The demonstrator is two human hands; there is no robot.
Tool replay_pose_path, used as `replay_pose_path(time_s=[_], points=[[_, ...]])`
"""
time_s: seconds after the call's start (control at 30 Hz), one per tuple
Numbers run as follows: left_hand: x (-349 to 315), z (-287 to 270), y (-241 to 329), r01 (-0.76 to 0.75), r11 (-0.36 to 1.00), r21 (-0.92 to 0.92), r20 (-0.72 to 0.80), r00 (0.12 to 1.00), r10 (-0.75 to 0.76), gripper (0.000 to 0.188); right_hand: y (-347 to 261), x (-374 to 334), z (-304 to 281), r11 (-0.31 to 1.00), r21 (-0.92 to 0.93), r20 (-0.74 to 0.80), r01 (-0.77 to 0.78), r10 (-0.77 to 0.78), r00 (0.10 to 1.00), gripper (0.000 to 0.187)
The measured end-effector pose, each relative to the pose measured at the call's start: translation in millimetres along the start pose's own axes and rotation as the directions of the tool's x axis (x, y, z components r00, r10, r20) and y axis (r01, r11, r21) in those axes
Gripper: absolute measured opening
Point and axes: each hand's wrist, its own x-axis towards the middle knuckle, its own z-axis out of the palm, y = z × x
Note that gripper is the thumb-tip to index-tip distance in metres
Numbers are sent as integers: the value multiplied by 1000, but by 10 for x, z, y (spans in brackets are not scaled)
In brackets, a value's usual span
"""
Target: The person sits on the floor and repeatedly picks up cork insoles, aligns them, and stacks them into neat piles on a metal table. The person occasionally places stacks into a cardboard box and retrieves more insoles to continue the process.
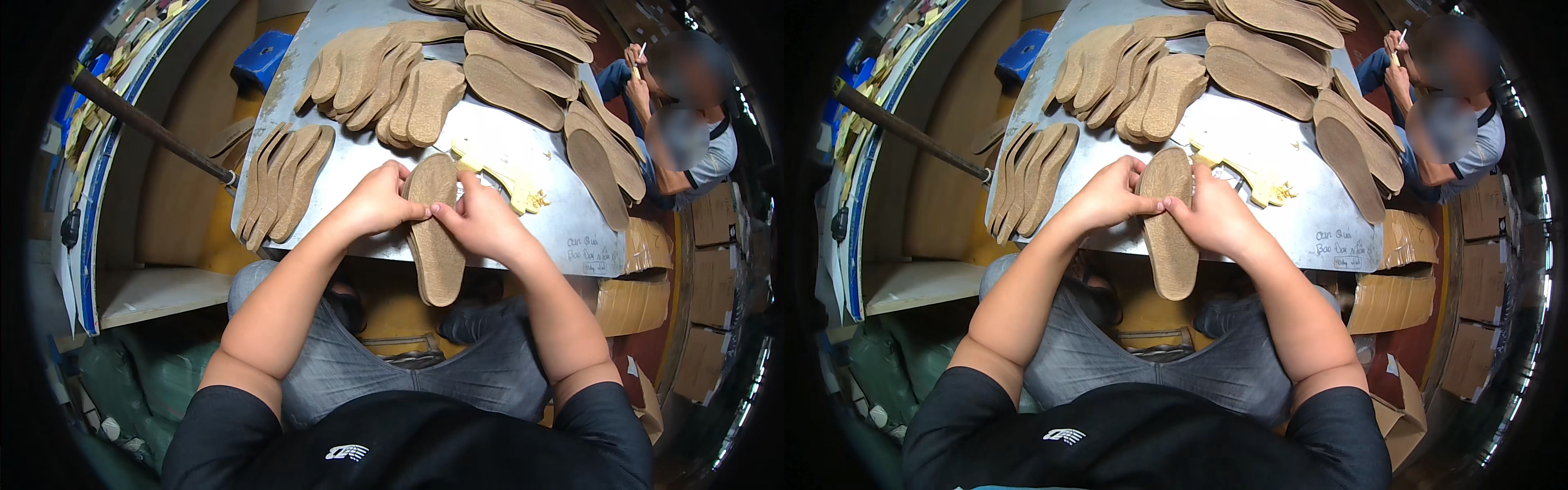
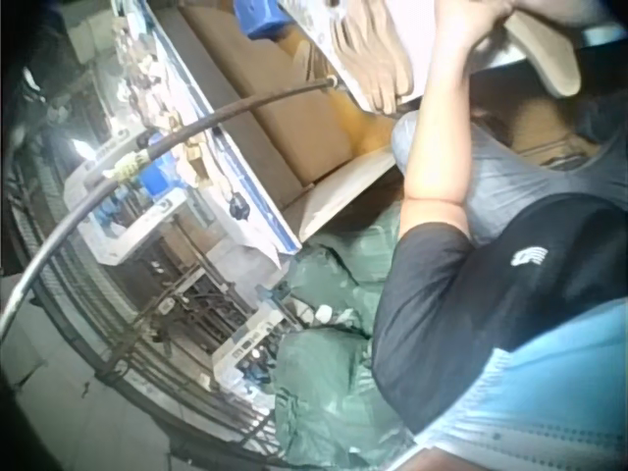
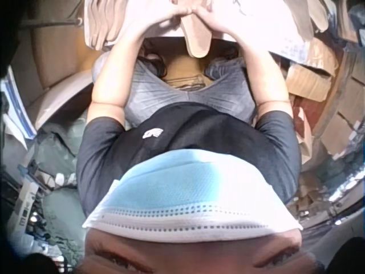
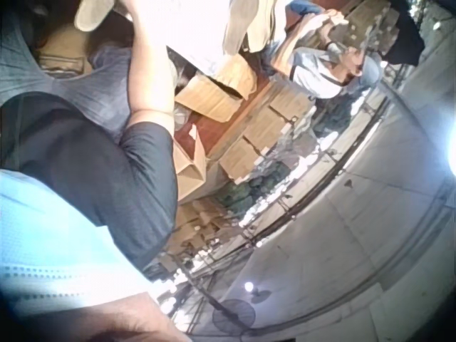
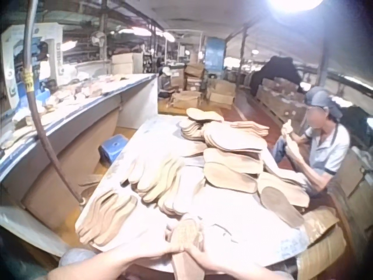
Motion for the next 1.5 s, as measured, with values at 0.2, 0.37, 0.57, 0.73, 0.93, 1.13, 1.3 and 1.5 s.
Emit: replay_pose_path(time_s=[0.2,0.37,0.57,0.73,0.93,1.13,1.3,1.5], points=[[-163,102,186,-8,889,-458,67,997,43,65,64,-17,-83,954,268,271,-136,60,961,67],[-321,65,262,-76,784,-616,70,986,151,71,62,-77,-67,726,651,332,-222,-8,943,70],[-400,-16,327,-162,654,-739,17,966,258,74,-74,-94,-139,604,738,374,-300,5,927,75],[-434,-44,325,-196,574,-795,5,944,329,77,-94,-62,-238,560,792,361,-243,-109,926,73],[-444,-11,449,-71,638,-767,21,991,136,56,-106,-85,-218,691,681,323,-243,14,946,67],[-282,243,201,41,810,-585,20,999,-36,47,-81,-71,-15,925,311,166,-219,174,971,70],[-172,369,88,-32,848,-530,-112,993,-32,38,34,-4,27,908,375,225,-187,106,969,51],[-219,272,105,-38,815,-579,-59,998,5,31,115,21,-32,847,496,321,-193,27,947,45]])
